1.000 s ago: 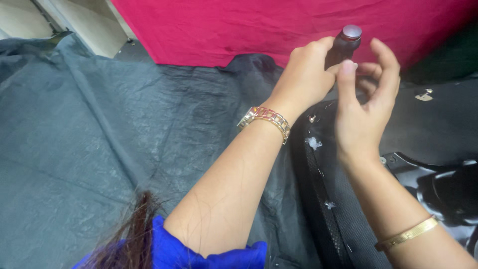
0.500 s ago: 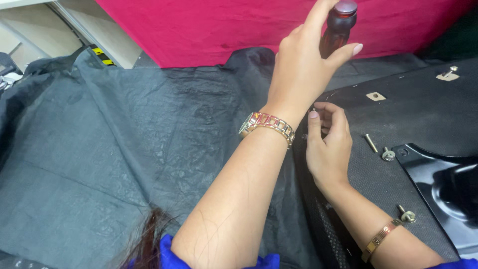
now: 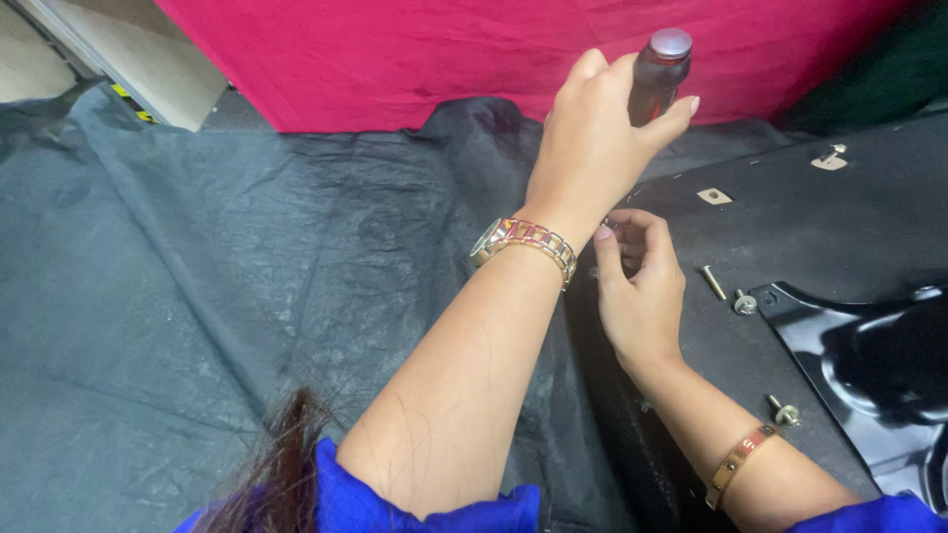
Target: The person uses a screwdriver to unscrew screws from the underside of an office chair seat, removing the seat mounting plate hardware one screw at a time and setting the loose screws on the seat. The clip ends while the person is still unscrewing the remaining screws.
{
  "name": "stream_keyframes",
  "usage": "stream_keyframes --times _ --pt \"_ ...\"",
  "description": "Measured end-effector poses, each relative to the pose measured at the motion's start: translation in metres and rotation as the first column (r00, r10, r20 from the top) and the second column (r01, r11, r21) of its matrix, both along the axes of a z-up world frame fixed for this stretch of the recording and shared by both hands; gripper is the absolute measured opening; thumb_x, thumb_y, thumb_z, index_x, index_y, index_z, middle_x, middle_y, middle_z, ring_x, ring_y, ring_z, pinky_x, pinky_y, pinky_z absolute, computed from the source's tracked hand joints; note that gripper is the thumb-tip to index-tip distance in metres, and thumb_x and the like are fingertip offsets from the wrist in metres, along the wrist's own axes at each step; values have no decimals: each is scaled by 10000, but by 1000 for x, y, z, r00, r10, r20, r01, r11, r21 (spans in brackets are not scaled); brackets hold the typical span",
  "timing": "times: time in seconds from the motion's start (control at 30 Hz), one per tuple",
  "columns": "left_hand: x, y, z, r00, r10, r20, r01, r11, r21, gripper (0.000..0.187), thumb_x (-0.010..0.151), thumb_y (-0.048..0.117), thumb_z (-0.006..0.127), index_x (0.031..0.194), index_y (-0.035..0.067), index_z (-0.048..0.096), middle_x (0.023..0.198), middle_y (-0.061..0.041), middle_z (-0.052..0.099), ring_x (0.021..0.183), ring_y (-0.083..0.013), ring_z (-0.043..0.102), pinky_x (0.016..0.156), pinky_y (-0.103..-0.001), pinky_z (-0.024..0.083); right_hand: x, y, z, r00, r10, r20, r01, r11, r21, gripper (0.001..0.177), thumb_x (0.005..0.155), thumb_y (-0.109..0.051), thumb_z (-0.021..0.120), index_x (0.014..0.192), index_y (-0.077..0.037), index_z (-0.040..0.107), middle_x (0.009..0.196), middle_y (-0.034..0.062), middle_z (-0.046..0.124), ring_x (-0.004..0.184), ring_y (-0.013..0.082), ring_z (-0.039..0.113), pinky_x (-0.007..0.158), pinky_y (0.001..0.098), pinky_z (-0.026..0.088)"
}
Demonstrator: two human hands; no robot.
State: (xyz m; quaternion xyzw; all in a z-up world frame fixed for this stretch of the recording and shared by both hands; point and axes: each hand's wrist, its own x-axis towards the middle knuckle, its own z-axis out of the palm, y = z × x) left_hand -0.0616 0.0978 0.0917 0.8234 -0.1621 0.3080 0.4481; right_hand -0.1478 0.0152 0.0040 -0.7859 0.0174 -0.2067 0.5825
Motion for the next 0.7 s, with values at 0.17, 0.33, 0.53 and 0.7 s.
stream_keyframes --times 0.17,0.33,0.53,0.7 --pt "13 5 -9 993 -116 -9 112 978 -174 345 878 393 767 982 78 674 930 -97 705 863 -244 735 788 -393 584 2 -1 3 1000 -22 5 22 998 -51 216 992 -200 678 1129 -33 661 987 57 743 849 107 675 770 279 544" --pt "7 -4 -22 918 -387 -90 309 838 -450 446 925 422 697 1184 84 563 935 -80 765 843 -192 772 799 -353 618 2 -1 -7 998 -29 61 34 996 -87 194 991 -189 701 1096 -28 674 955 42 751 848 102 686 788 271 552" --pt "-4 -15 -13 891 -453 -35 375 777 -506 564 1018 568 519 1313 88 476 1080 -91 710 1018 -212 706 953 -366 527 2 -3 -8 998 -41 52 46 994 -96 196 932 -138 708 1085 -24 668 934 32 752 826 102 686 729 262 533" --pt "-3 -13 -9 855 -505 -119 382 768 -514 654 1029 640 348 1305 75 525 947 -110 689 877 -238 686 870 -371 541 2 -1 -5 997 -76 -22 72 987 -143 200 899 -163 746 1032 -33 673 878 25 743 802 91 688 681 261 513"
